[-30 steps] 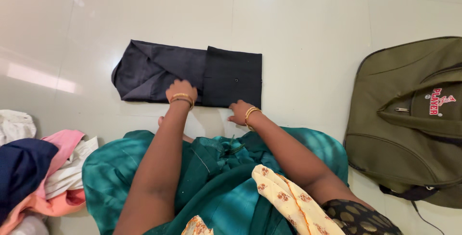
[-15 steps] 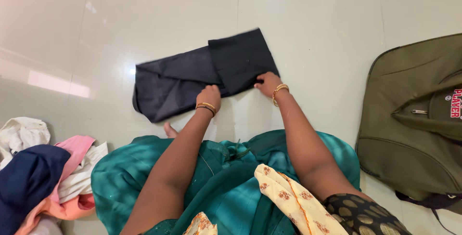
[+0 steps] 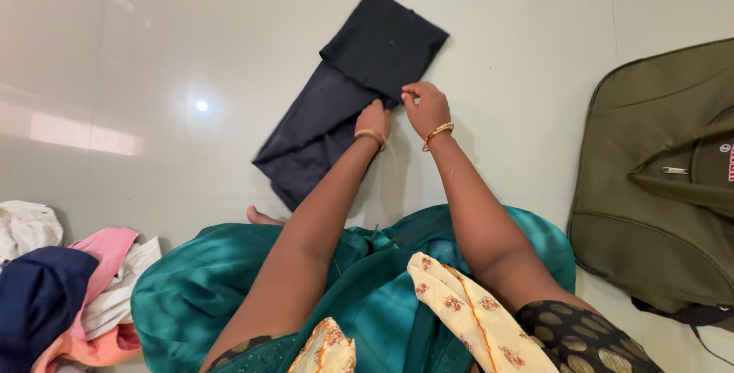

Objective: The person folds a dark long-sleeved shirt on a tiled floor. They smooth the fabric, fold the sleeves inward, fold the shirt in half lengthwise, and then fold it into a compact rectangle. The shirt is placed on the floor next to a green backpack.

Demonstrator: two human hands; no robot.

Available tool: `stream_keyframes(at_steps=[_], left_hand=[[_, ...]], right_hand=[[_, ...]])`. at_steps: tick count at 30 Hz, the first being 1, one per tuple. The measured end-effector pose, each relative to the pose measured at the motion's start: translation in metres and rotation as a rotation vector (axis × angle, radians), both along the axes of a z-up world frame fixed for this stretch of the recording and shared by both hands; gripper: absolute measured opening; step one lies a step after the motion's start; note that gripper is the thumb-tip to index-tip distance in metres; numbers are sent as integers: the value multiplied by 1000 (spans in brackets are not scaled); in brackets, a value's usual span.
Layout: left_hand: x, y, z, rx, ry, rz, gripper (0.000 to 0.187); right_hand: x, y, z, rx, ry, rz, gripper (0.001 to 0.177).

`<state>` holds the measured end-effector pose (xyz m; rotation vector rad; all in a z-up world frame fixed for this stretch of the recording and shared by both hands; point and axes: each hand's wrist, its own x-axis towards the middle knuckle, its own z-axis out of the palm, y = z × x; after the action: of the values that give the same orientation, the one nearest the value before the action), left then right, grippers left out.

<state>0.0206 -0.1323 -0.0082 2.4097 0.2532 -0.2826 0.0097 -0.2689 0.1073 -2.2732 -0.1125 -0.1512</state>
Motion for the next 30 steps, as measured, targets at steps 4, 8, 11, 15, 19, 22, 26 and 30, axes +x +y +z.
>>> stream_keyframes(at_steps=[4,8,11,15,19,22,26,30], left_hand=[[17,-19,1,-535,-174,-55,21],[-4,-6,22,-545,-394,-108,20],[-31,37,35,-188,-597,-155,21],[-63,81,40,342,-500,9,39],[-65,96,54,385,-159,244,39],[-69,100,71,281,104,331,48],[-79,114,69,129,295,358,57],[-87,135,46,-23,239,381,50]], right_hand=[[8,-5,-6,44,-120,-18,11],[19,-16,-31,-60,-126,31,14],[19,-14,-55,-206,155,201,23],[10,-11,-59,-504,456,299,47],[9,-13,-48,-539,603,103,56],[3,-19,-58,-505,660,39,70],[-15,-22,-70,-568,726,147,68],[-44,-16,-57,-156,1049,111,64]])
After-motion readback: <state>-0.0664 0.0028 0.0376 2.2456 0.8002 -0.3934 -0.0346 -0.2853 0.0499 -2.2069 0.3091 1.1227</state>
